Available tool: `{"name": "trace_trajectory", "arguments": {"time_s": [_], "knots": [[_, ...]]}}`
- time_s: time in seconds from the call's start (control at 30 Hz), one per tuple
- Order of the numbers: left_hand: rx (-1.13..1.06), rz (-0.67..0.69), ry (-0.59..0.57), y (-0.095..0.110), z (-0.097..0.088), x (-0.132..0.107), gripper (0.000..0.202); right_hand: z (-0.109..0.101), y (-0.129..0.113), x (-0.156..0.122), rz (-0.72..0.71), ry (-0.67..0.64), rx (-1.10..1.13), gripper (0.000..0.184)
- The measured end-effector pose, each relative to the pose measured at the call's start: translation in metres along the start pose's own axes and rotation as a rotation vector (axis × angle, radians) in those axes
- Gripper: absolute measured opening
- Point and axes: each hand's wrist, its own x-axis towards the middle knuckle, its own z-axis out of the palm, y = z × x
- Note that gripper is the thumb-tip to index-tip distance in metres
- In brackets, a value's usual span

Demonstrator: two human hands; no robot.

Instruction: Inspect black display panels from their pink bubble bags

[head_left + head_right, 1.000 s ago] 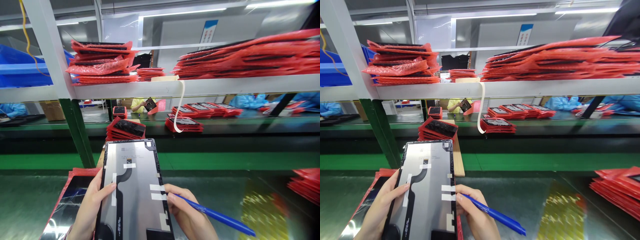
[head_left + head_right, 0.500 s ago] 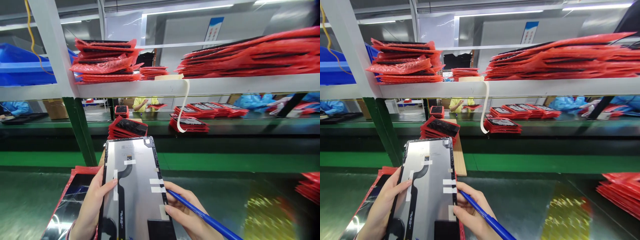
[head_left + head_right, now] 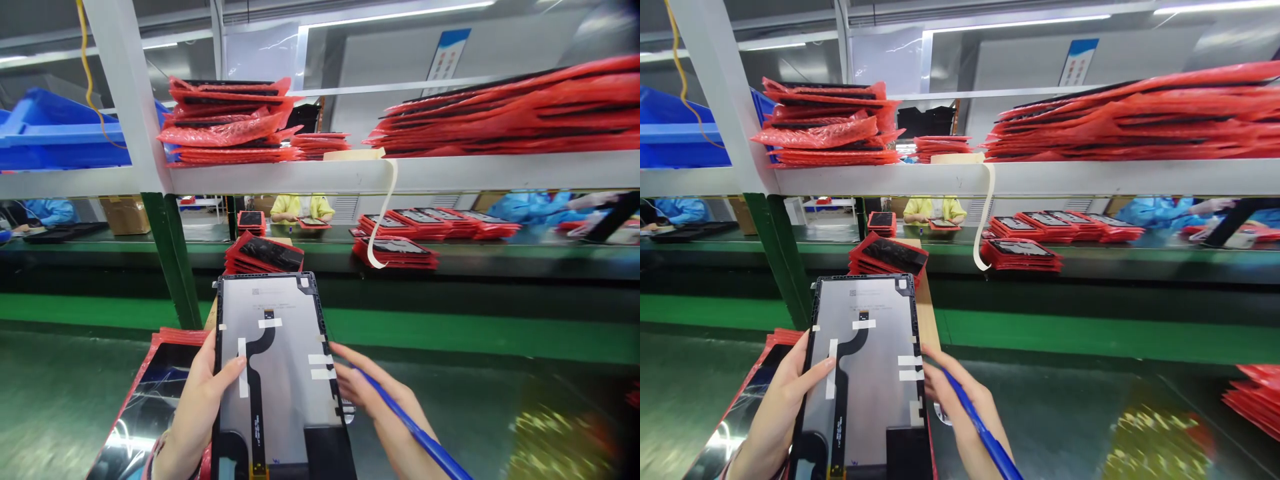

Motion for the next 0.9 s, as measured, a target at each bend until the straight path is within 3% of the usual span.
{"name": "trace_trajectory", "arguments": {"time_s": [0.1,0.17,0.3,0.37,0.43,0.5,0.6,0.73,0.9], "knots": [[0.073,0.044,0.041,0.000,0.001,-0.003,0.063,-0.006,0.001,0.000,-0.060,0.177,0.047,0.063],[0.122,0.049,0.040,0.000,0.002,-0.006,0.062,-0.009,0.001,-0.001,-0.071,0.209,0.076,0.065],[0.243,0.142,0.029,-0.004,0.001,-0.010,0.047,-0.006,-0.003,-0.007,0.107,-0.042,0.210,0.046],[0.397,0.242,0.021,-0.007,-0.001,-0.012,0.030,0.000,-0.007,-0.010,0.183,-0.164,0.327,0.047],[0.587,0.350,-0.079,-0.012,-0.006,-0.011,0.020,0.004,-0.010,-0.013,0.222,-0.258,0.470,0.059],[0.711,0.469,-0.286,-0.016,-0.010,-0.009,0.025,0.004,-0.010,-0.015,0.252,-0.329,0.585,0.068],[0.765,0.599,-0.556,-0.019,-0.011,-0.006,0.045,-0.007,-0.001,-0.016,0.288,-0.364,0.634,0.052],[0.788,0.610,-0.644,-0.015,-0.005,-0.009,0.050,-0.024,0.019,-0.015,0.337,-0.259,0.587,0.022],[0.594,0.511,-0.816,-0.016,-0.004,-0.022,0.035,-0.022,0.028,-0.017,0.294,-0.191,0.568,0.020]]}}
